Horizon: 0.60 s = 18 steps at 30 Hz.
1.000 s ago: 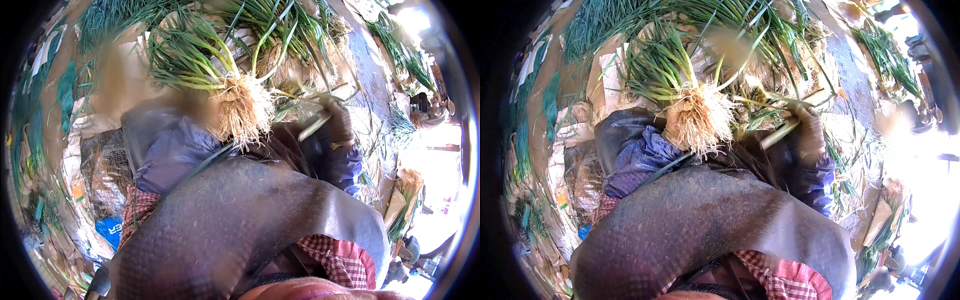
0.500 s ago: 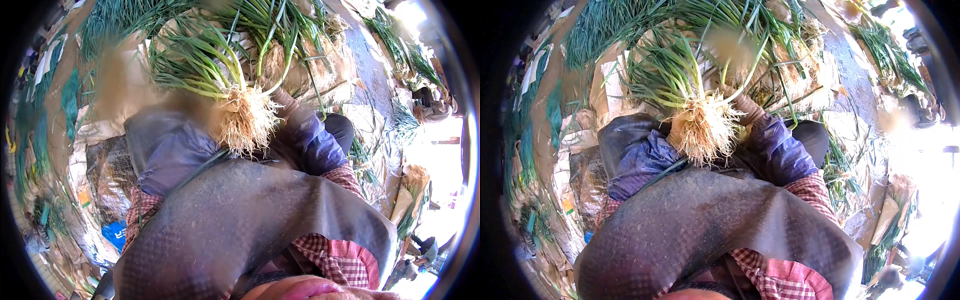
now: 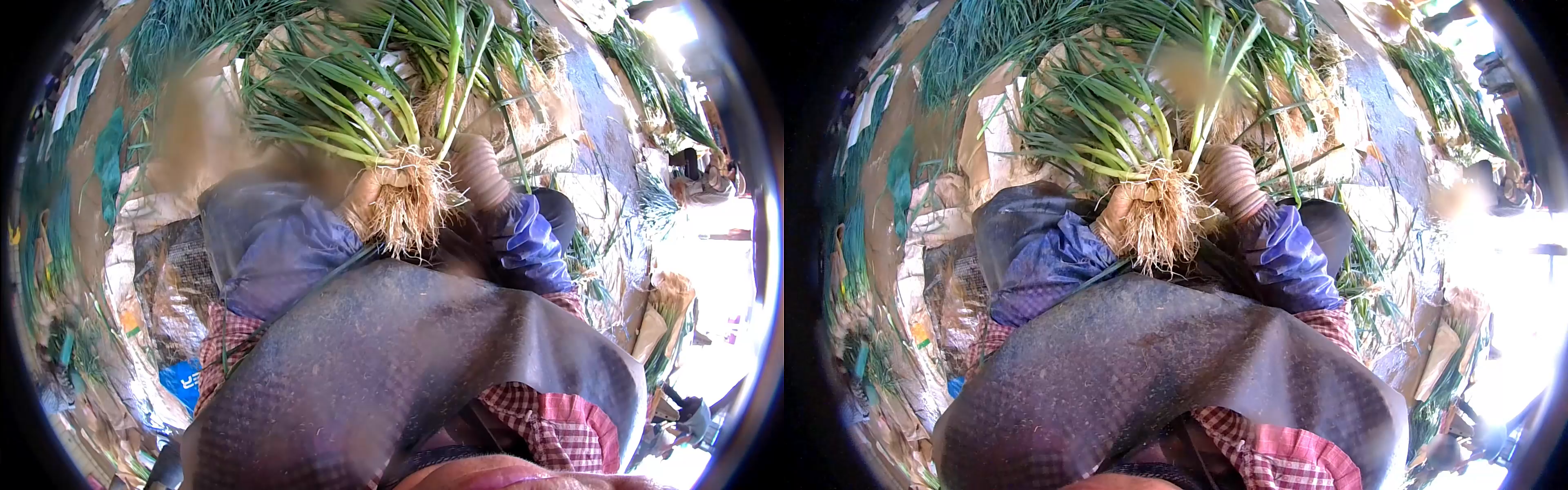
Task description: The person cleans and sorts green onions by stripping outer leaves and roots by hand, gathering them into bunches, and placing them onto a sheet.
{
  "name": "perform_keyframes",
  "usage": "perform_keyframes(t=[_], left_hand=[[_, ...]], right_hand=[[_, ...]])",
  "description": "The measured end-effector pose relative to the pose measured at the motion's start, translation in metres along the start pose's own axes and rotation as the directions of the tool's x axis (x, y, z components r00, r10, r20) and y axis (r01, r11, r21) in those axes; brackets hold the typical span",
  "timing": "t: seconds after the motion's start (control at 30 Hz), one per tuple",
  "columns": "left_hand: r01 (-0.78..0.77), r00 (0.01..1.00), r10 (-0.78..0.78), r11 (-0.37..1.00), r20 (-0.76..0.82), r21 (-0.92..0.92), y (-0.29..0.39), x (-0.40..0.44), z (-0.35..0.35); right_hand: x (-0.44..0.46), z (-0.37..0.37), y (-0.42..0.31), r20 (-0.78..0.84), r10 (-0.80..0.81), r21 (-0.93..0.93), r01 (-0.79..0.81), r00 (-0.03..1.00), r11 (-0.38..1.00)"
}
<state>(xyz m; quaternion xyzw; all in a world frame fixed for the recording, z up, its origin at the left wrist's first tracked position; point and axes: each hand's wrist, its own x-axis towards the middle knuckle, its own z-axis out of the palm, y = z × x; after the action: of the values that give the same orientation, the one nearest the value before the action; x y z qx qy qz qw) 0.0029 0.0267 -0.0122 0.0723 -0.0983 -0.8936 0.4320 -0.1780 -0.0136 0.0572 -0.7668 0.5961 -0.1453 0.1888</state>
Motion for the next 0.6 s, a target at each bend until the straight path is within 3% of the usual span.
perform_keyframes(t=[0.17, 0.23, 0.27, 0.3, 0.37, 0.4, 0.43, 0.5, 0.53, 0.57, 0.6], left_hand=[[-0.023, 0.991, 0.029, 0.998, -0.133, 0.050, 0.001, -0.002, 0.001], [-0.037, 0.999, 0.038, 0.997, -0.010, 0.060, 0.003, -0.004, 0.004], [-0.060, 0.997, 0.059, 0.998, 0.040, 0.022, 0.002, -0.004, 0.007], [-0.061, 0.997, 0.060, 0.998, 0.038, 0.021, 0.003, -0.004, 0.003], [-0.042, 0.993, 0.044, 0.999, 0.113, -0.027, 0.002, -0.004, -0.008], [-0.044, 0.997, 0.045, 0.999, 0.055, -0.013, 0.003, -0.004, -0.004], [-0.046, 0.997, 0.047, 0.999, 0.057, -0.015, 0.001, -0.005, 0.001], [-0.034, 0.998, 0.038, 0.997, 0.055, -0.065, -0.001, -0.007, 0.013], [-0.004, 1.000, 0.005, 0.996, 0.014, -0.092, 0.000, -0.005, 0.001], [-0.009, 1.000, 0.010, 0.996, 0.012, -0.094, 0.001, -0.006, -0.001], [0.019, 1.000, -0.019, 0.998, -0.004, -0.061, 0.000, -0.005, -0.001]], right_hand=[[-0.008, -0.001, -0.009, -0.216, -0.226, -0.087, 0.212, 0.950, 0.973], [-0.007, -0.005, -0.009, -0.378, -0.466, -0.137, 0.449, 0.800, 0.883], [-0.009, -0.005, -0.005, -0.288, -0.406, -0.107, 0.392, 0.867, 0.914], [-0.011, -0.003, -0.003, -0.286, -0.406, -0.106, 0.393, 0.868, 0.913], [-0.014, 0.003, 0.001, -0.297, -0.251, 0.223, 0.322, 0.921, 0.920], [-0.015, 0.008, 0.005, -0.167, -0.070, 0.424, 0.136, 0.983, 0.896], [-0.015, 0.009, 0.008, -0.166, -0.072, 0.421, 0.136, 0.984, 0.897], [-0.014, 0.009, 0.006, 0.002, 0.087, 0.887, -0.042, 0.996, 0.460], [-0.013, 0.012, 0.016, -0.046, 0.069, 0.904, 0.012, 0.997, 0.427], [-0.011, 0.012, 0.020, -0.012, 0.165, 0.953, -0.039, 0.986, 0.300], [-0.009, 0.009, 0.016, -0.027, 0.169, 0.950, -0.027, 0.985, 0.312]])
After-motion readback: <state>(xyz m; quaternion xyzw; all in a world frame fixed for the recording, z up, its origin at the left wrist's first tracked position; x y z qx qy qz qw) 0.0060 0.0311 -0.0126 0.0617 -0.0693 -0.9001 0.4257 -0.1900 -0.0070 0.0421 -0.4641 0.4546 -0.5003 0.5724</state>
